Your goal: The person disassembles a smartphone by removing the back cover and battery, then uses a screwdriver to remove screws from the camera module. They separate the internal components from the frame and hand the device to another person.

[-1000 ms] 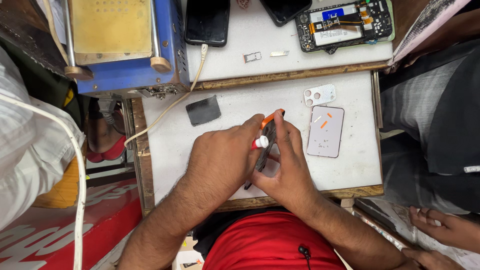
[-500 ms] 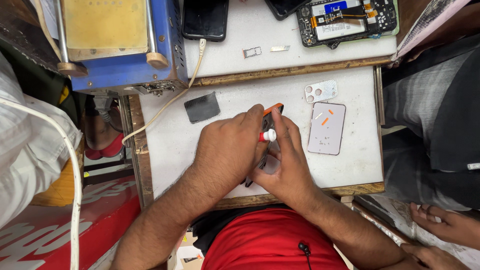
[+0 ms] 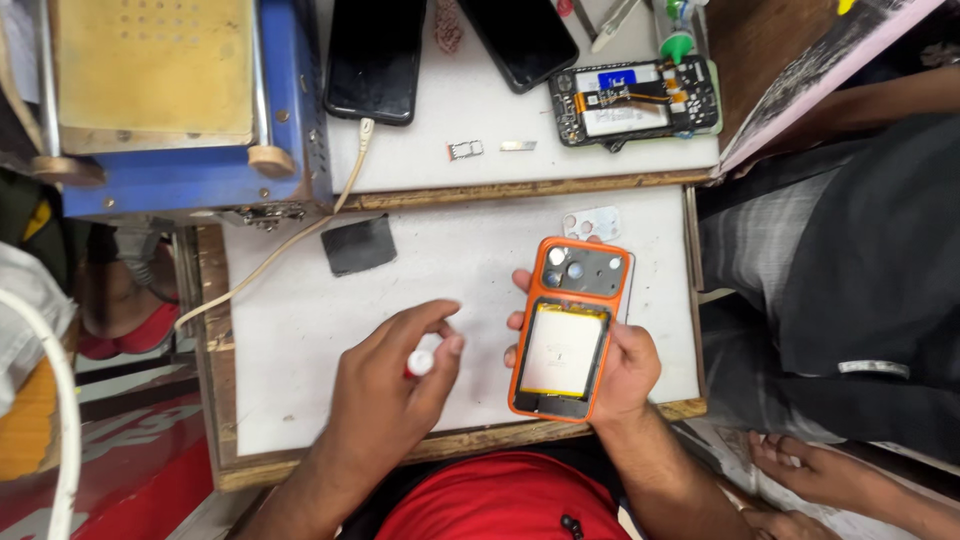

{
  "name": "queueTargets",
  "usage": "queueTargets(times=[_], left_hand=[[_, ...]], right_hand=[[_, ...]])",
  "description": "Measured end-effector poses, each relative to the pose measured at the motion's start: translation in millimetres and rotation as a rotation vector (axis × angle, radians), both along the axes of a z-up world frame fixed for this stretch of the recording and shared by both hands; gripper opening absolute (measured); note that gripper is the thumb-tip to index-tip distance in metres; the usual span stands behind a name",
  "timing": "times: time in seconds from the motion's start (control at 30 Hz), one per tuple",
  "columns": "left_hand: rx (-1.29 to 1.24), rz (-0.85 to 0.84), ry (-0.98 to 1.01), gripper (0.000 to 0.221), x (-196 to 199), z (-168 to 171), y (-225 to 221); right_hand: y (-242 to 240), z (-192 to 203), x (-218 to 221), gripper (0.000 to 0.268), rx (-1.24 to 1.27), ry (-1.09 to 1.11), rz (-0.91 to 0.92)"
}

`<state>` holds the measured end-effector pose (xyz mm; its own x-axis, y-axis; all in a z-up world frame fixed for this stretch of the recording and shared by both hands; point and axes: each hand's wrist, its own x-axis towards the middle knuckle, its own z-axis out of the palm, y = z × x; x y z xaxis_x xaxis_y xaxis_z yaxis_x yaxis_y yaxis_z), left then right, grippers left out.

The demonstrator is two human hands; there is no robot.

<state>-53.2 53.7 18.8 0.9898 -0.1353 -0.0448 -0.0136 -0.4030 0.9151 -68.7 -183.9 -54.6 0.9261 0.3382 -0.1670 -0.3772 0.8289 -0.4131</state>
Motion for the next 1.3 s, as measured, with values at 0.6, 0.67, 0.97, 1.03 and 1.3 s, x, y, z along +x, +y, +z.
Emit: queueTargets(times=[0.6,0.67,0.97,1.03,1.3], left_hand=[[0.113,0.0,0.082,0.035,-9,-34,25],[0.04,-0.045,-0.122,0.023,-8,-31,24],[-0.37,-0.017,-0.454,0.053,5,-23,3],[-0.401,-0.053,-0.489,0.056,12,-17,-7],[-0.352,-0.147,-0.476,0.042,31,-14,-42]], right_hand=[[5,-17,-15,0.066,0.153,-0.152,0.089],[7,-18,-15,0.063,0.165,-0.128,0.088],[11,-16,-14,0.057,0.164,-0.049,0.1],[7,-20,-17,0.056,0.166,-0.036,0.099],[-9,-51,-35,0.063,0.011,0.127,-0.051]])
